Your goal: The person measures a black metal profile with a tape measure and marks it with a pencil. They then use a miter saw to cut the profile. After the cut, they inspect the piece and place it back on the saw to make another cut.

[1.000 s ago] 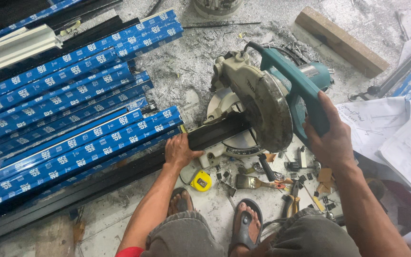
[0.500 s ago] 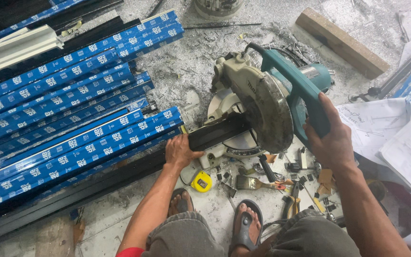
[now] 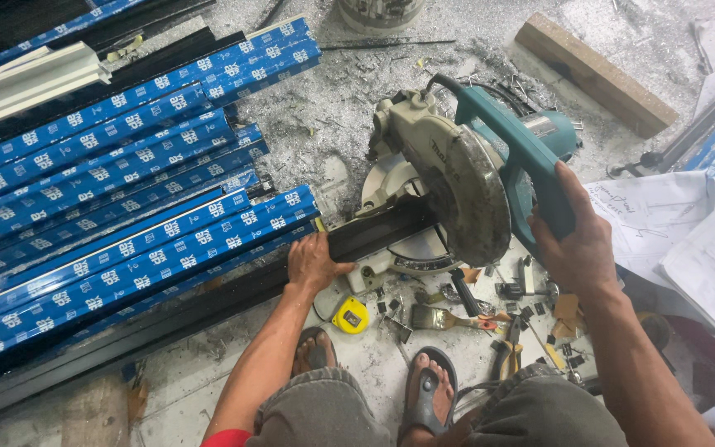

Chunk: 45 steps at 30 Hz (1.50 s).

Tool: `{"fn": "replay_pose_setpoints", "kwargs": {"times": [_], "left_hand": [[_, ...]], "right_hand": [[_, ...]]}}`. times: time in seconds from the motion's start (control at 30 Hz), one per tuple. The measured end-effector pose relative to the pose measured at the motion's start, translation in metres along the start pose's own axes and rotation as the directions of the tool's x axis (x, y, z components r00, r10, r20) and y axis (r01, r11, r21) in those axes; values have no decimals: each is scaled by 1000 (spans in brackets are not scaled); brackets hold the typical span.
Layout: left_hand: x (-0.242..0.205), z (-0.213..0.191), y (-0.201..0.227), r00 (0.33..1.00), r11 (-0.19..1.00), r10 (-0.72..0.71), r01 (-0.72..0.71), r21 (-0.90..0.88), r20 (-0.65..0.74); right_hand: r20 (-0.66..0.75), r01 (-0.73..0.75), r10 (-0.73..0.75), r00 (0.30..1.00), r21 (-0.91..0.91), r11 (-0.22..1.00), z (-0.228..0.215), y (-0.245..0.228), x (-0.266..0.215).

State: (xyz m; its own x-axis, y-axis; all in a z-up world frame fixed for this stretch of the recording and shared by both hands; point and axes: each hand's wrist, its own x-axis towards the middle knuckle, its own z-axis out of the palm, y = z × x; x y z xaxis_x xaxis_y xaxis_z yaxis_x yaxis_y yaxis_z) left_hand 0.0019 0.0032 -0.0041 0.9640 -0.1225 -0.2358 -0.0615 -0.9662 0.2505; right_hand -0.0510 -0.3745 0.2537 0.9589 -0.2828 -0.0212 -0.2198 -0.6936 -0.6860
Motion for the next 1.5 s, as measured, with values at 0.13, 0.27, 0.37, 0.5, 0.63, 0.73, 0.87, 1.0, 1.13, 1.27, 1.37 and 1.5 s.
{"fn": "replay_pose_setpoints", "kwargs": {"times": [0.13, 0.27, 0.37, 0.5, 0.63, 0.73, 0.87, 1.0, 1.13, 1.27, 1.37, 1.5], "left_hand": [[-2, -8, 3, 999, 999, -20, 21, -35, 27], [-3, -10, 5, 1000, 999, -11, 12, -33, 25], [-4, -14, 8, 998, 998, -38, 40, -47, 48], [-3, -17, 9, 996, 999, -45, 47, -19, 74], [0, -14, 7, 994, 998, -55, 56, -6, 100], [-2, -15, 7, 997, 999, -35, 35, -6, 67], [-1, -7, 4, 996, 999, -50, 51, -11, 67], [-1, 2, 0, 1000, 1000, -8, 8, -18, 13], [-6, -11, 6, 999, 998, -33, 35, -44, 38], [-8, -22, 10, 991, 997, -75, 77, -9, 110], [-15, -35, 12, 986, 995, -86, 91, -32, 146], [-20, -34, 2, 971, 992, -118, 125, -21, 210]], "right_hand": [[-7, 4, -4, 1000, 3, 1000, 2, 6, 2], [8, 16, -16, 1000, 10, 1000, 2, 5, 1], [-11, 37, -37, 999, 8, 999, 2, 8, 2], [8, 1, -1, 1000, -6, 1000, 1, 2, 1], [-1, 34, -34, 999, 17, 999, 1, 4, 0], [10, -6, 6, 1000, 1, 1000, -1, -1, 1], [50, -24, 27, 998, -66, 998, -15, -30, 10], [86, 91, -67, 994, -306, 948, -34, -75, 29], [135, 223, -180, 974, -675, 704, -46, -111, 57], [181, 92, -12, 983, -442, 892, -66, -172, 62], [195, -126, 206, 959, -358, 925, -72, -201, 56], [130, 115, -46, 991, -597, 794, -57, -166, 74]]}}
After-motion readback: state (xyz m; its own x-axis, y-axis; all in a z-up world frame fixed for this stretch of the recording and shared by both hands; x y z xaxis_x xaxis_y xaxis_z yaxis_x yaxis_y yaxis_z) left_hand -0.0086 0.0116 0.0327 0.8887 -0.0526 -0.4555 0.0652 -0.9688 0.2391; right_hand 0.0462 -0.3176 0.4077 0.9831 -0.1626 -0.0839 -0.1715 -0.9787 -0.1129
